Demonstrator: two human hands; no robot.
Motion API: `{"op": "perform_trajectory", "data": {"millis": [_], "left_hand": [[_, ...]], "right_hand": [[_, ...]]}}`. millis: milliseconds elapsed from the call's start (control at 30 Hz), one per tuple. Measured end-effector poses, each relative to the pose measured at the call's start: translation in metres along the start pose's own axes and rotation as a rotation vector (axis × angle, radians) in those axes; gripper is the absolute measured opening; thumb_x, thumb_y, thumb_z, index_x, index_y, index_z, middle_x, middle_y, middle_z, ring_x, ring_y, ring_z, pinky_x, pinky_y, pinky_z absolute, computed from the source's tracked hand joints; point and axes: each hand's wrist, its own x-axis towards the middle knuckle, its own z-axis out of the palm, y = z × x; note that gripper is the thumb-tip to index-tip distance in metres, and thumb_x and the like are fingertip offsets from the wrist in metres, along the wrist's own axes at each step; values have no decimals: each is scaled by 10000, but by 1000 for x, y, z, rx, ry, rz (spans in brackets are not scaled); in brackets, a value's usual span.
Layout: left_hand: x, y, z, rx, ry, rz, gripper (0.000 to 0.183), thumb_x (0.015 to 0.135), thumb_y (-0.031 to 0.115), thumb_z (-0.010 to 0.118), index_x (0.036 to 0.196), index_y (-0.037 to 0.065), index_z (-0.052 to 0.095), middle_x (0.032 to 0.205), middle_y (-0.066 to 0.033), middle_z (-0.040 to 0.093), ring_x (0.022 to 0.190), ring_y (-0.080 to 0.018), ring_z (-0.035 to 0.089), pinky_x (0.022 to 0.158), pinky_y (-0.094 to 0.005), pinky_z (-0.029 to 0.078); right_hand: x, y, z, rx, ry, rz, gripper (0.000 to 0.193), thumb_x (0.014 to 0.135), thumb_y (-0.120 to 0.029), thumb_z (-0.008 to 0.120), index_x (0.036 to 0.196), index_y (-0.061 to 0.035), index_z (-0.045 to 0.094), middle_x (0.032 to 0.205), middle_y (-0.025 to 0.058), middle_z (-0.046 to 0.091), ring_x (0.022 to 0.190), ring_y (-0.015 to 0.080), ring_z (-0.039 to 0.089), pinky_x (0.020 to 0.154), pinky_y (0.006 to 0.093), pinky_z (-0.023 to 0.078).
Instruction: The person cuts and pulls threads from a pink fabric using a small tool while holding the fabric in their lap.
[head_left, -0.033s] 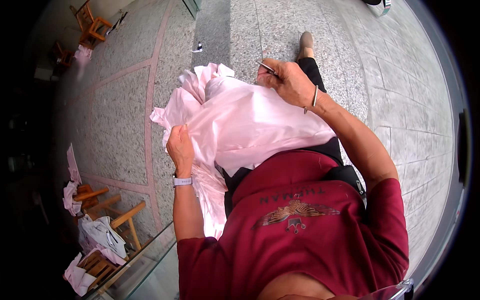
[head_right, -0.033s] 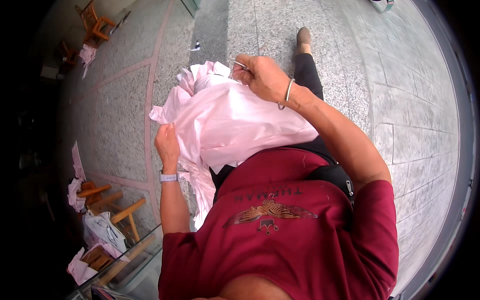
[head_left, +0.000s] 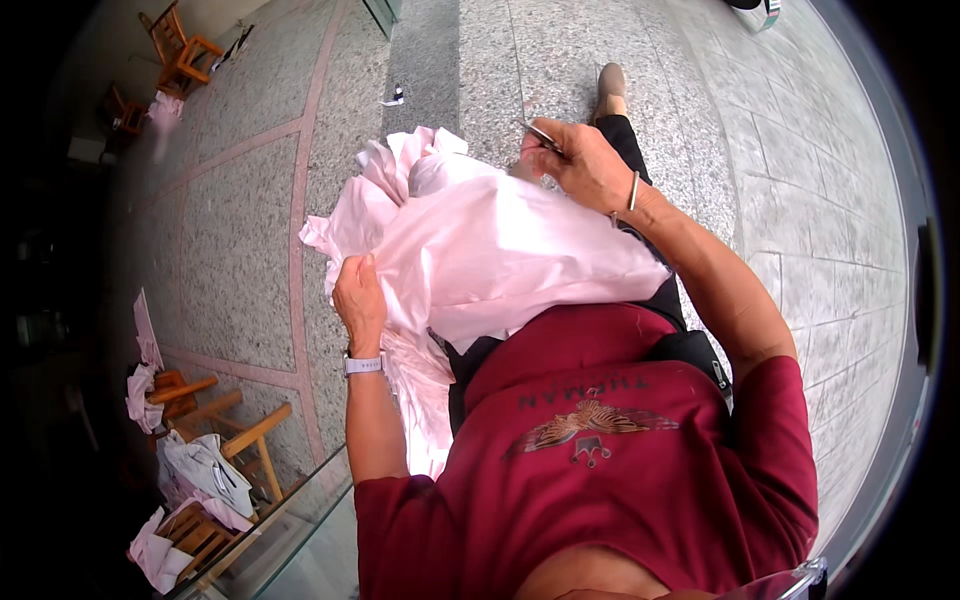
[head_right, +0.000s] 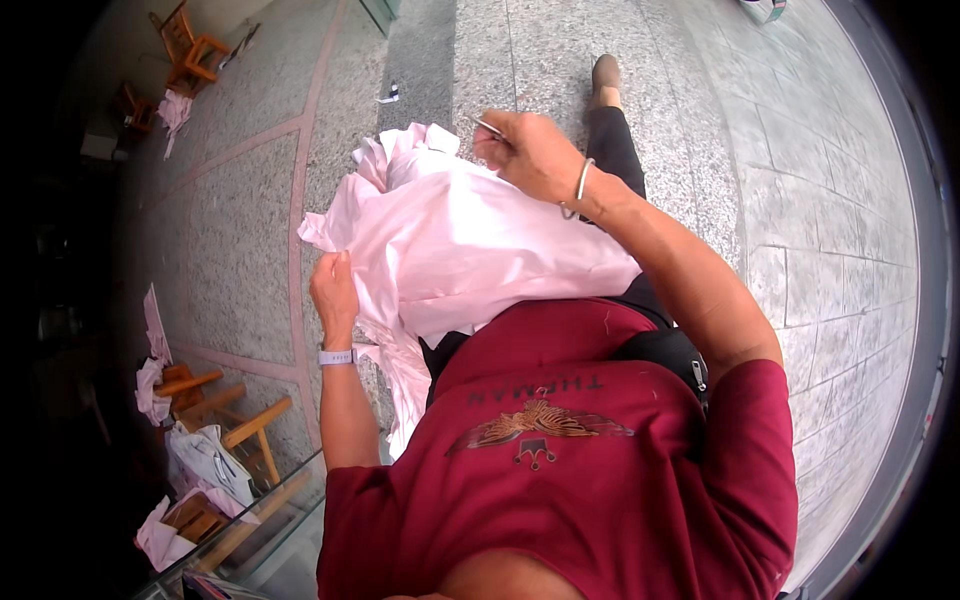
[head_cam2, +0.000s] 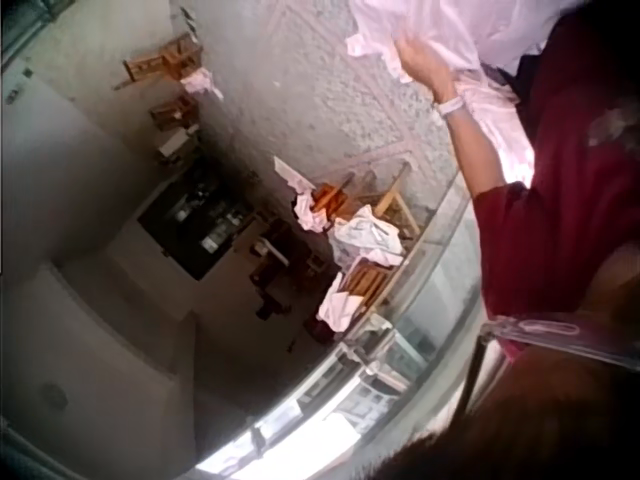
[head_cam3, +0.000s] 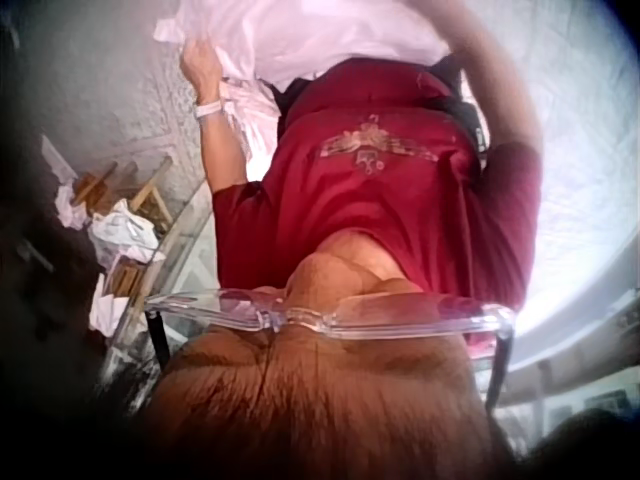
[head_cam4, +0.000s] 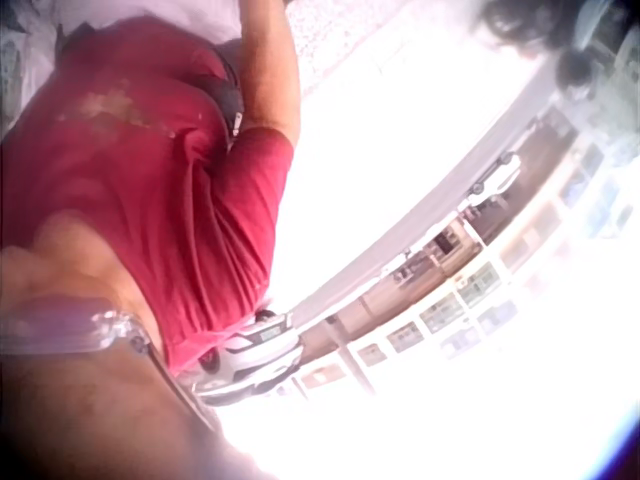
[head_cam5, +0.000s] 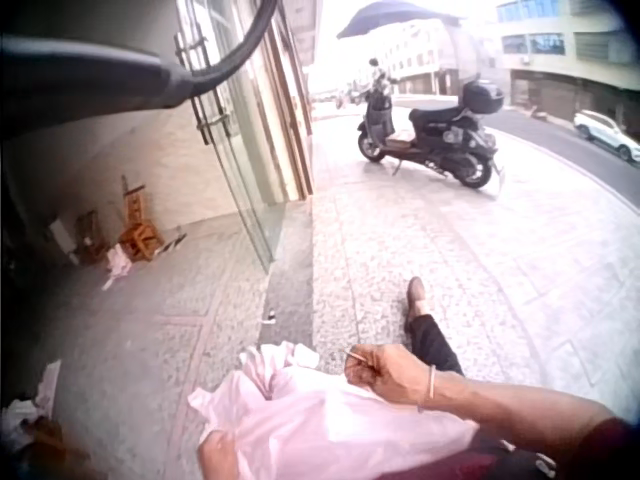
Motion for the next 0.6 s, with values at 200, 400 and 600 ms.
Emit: {"op": "perform_trajectory", "data": {"millis": [200,400,600], "left_hand": [[-30,40,-16,-87,139,194,220,880,14,620,1094,-36,607,1059,-172,567,913,-364,577,806,-429,485],[-80,93,-23,-366,-393,581,434,751,-54,608,1184,-41,578,1068,-218,600,1002,-387,603,880,-444,499],[-75,129,-12,-422,-520,543,544,758,-37,615,1296,11,543,1175,-175,604,1104,-370,568,943,-451,457]], "right_hand": [[-77,56,-48,31,-193,374,368,949,-353,661,985,14,658,876,83,697,789,179,646,695,353,490],[-133,6,-56,264,-479,374,710,830,-452,793,1307,15,549,1114,106,686,1026,220,656,895,351,520],[-133,17,-13,-43,-394,89,276,815,-14,659,1086,36,645,949,247,660,938,405,657,800,435,521]]}}
